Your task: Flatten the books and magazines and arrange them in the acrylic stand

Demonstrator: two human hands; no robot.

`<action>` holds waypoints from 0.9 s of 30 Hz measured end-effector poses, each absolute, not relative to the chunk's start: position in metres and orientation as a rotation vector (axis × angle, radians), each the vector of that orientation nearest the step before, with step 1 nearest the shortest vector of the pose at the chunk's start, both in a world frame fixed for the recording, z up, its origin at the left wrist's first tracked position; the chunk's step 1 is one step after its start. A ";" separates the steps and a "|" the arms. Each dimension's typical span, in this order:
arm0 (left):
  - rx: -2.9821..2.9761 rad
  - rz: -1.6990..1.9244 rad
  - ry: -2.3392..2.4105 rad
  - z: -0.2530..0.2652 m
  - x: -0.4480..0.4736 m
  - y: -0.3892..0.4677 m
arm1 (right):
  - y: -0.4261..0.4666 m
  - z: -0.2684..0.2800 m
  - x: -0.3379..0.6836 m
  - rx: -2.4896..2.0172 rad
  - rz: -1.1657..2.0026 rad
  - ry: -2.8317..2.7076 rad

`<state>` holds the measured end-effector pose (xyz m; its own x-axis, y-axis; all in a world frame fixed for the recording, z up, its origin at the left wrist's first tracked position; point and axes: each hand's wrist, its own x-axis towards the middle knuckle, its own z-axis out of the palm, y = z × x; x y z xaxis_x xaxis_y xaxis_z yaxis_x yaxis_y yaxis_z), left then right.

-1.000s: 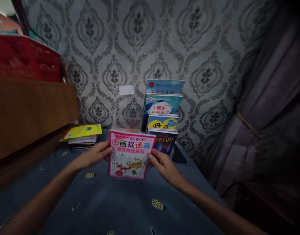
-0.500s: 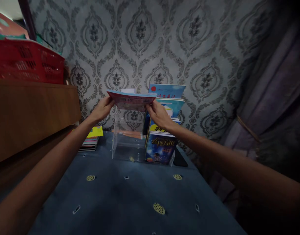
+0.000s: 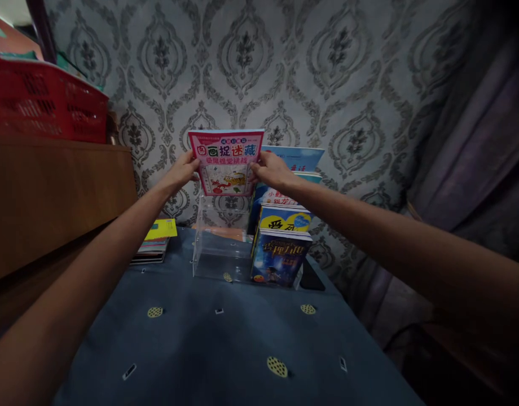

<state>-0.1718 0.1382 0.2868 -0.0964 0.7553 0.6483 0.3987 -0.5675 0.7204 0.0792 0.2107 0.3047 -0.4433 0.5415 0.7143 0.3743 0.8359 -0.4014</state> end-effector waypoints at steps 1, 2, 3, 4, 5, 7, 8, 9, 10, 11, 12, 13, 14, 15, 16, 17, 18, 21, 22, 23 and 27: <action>1.870 1.711 1.291 0.290 -0.172 0.142 | 0.212 0.310 0.077 -0.729 0.270 -2.080; 1.856 1.708 1.321 0.293 -0.173 0.147 | 0.213 0.316 0.075 -0.777 0.304 -2.069; 1.843 1.705 1.352 0.296 -0.173 0.151 | 0.214 0.321 0.073 -0.803 0.328 -2.052; 1.832 1.703 1.381 0.298 -0.173 0.155 | 0.215 0.326 0.071 -0.816 0.342 -2.036; 1.820 1.705 1.408 0.301 -0.173 0.159 | 0.216 0.331 0.069 -0.821 0.344 -2.023; 1.798 1.712 1.449 0.304 -0.173 0.166 | 0.220 0.340 0.064 -0.827 0.305 -2.003; 1.789 1.714 1.466 0.306 -0.172 0.170 | 0.222 0.343 0.063 -0.831 0.275 -1.989; 1.779 1.716 1.482 0.307 -0.171 0.173 | 0.223 0.347 0.061 -0.835 0.251 -1.973; 1.768 1.715 1.498 0.307 -0.170 0.176 | 0.224 0.349 0.060 -0.835 0.230 -1.956; 1.758 1.712 1.510 0.308 -0.170 0.179 | 0.224 0.352 0.059 -0.835 0.214 -1.937; 1.750 1.706 1.519 0.308 -0.169 0.181 | 0.224 0.354 0.058 -0.843 0.203 -1.917; 1.744 1.700 1.522 0.308 -0.168 0.184 | 0.224 0.357 0.058 -0.858 0.195 -1.900; 1.739 1.692 1.522 0.308 -0.168 0.186 | 0.224 0.358 0.058 -0.880 0.186 -1.888; 1.737 1.682 1.518 0.307 -0.167 0.188 | 0.225 0.360 0.058 -0.904 0.174 -1.885; 1.736 1.671 1.515 0.306 -0.167 0.191 | 0.226 0.362 0.058 -0.924 0.163 -1.888; 1.734 1.661 1.514 0.305 -0.167 0.193 | 0.228 0.363 0.059 -0.931 0.154 -1.908; 1.731 1.648 1.518 0.303 -0.167 0.195 | 0.230 0.364 0.059 -0.927 0.145 -1.942; 1.723 1.606 1.544 0.295 -0.168 0.199 | 0.236 0.368 0.059 -0.952 0.085 -2.046; 1.722 1.593 1.555 0.292 -0.168 0.201 | 0.238 0.369 0.058 -0.983 0.051 -2.069; 1.723 1.582 1.564 0.290 -0.169 0.201 | 0.241 0.370 0.058 -1.018 0.007 -2.080; 1.733 1.561 1.584 0.284 -0.170 0.201 | 0.253 0.372 0.060 -0.998 -0.121 -2.089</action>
